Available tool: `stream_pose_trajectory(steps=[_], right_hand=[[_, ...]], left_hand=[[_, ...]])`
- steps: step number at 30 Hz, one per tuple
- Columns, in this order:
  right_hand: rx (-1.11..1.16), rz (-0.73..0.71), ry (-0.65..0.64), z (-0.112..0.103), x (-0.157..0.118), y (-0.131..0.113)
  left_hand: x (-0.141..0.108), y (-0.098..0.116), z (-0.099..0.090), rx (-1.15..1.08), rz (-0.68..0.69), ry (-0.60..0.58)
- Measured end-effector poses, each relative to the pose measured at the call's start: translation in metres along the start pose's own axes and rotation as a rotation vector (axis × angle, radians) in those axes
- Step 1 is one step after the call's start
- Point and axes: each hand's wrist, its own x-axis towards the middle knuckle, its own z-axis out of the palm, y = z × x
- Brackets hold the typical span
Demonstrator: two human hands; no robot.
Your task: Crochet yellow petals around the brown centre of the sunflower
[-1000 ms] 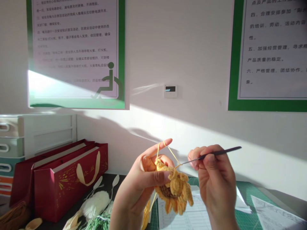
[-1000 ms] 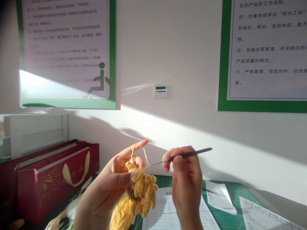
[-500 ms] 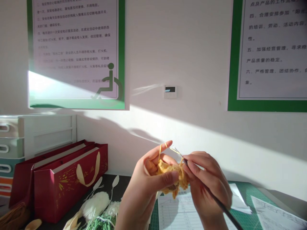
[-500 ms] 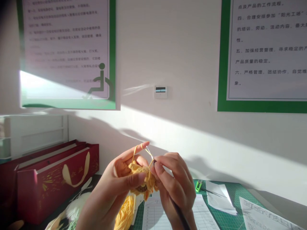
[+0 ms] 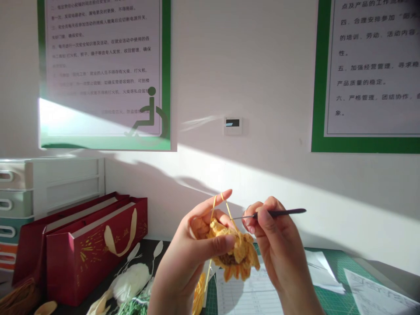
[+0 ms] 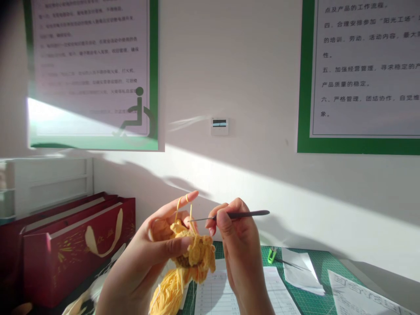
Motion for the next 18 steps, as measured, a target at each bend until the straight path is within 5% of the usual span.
stream_pose_trajectory(steps=[6,8,11,18], right_hand=[[-0.736,-0.746,-0.028,-0.008,-0.005,-0.001],[-0.778,-0.85,-0.025,-0.011,-0.005,0.0],[-0.512,-0.735,-0.014,-0.011,-0.006,0.004],[0.073,-0.152,0.127,-0.004,-0.005,-0.004]], left_hand=[[-0.003,-0.011,0.015,0.077,0.067,0.09],[-0.002,-0.009,0.014,0.053,0.037,0.075],[0.0,-0.004,0.005,-0.042,-0.057,-0.026],[0.01,-0.003,-0.021,-0.116,-0.114,-0.21]])
